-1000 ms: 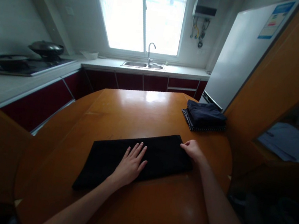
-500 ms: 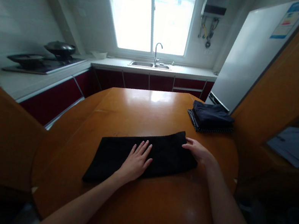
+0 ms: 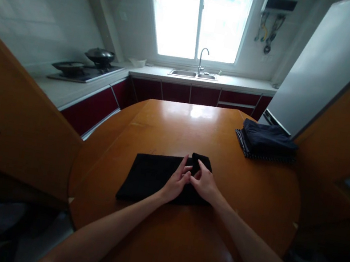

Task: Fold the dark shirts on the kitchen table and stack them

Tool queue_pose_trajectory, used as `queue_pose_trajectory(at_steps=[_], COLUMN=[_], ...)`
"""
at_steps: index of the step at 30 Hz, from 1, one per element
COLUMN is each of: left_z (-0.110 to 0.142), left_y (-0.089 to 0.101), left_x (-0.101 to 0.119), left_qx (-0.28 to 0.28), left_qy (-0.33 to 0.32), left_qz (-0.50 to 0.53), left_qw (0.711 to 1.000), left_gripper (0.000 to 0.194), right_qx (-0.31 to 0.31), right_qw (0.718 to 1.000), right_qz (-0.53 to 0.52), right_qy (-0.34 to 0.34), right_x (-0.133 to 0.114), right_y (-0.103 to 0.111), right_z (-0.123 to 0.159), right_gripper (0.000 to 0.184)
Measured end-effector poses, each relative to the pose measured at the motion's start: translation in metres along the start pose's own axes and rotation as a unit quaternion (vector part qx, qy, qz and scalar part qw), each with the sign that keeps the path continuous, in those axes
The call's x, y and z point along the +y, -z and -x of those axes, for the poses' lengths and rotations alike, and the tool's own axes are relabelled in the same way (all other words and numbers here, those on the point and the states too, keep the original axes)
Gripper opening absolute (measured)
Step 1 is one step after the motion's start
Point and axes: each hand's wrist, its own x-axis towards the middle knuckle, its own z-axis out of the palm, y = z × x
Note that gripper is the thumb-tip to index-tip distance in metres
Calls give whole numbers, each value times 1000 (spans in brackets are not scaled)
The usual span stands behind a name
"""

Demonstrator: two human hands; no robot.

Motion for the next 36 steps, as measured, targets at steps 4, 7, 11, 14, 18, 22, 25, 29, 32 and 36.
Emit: queue_pose_trajectory(at_steps=[4, 7, 11, 14, 18, 22, 25, 29, 32, 36], left_z=[-3, -8, -11, -10, -10, -10, -7, 6, 23, 53], left_y=[2, 1, -3, -10, -26, -38, -33, -2, 39, 100], left_x=[1, 5, 5, 8, 23, 53, 82, 117, 128, 113], left_qx=[-8, -30, -15, 14, 22, 18, 9, 12, 43, 86], left_qy=[3, -8, -23, -23, -34, -46, -39, 8, 43, 55], left_qz=[-69, -129, -160, -182, -196, -178, -136, -67, -43, -34], left_qw=[998, 991, 987, 983, 980, 983, 990, 998, 997, 994], left_gripper=[48, 39, 41, 53, 63, 65, 67, 72, 81, 84], right_qx=[-48, -63, 11, 98, 197, 178, 122, 21, -37, -84], right_qw=[992, 968, 955, 959, 957, 966, 973, 974, 977, 983], right_qz=[-112, -231, -288, -263, -212, -187, -190, -205, -180, -96], right_qy=[-35, -80, -62, -29, -14, -6, 40, 90, 108, 129], right_x=[5, 1, -6, -3, 16, 29, 25, 5, -6, -10], right_y=[-4, 2, 12, 27, 49, 52, 40, 16, -6, -36], right_z=[3, 5, 6, 1, -11, -27, -45, -75, -92, -102], right_gripper=[79, 73, 44, 30, 27, 37, 39, 39, 43, 46])
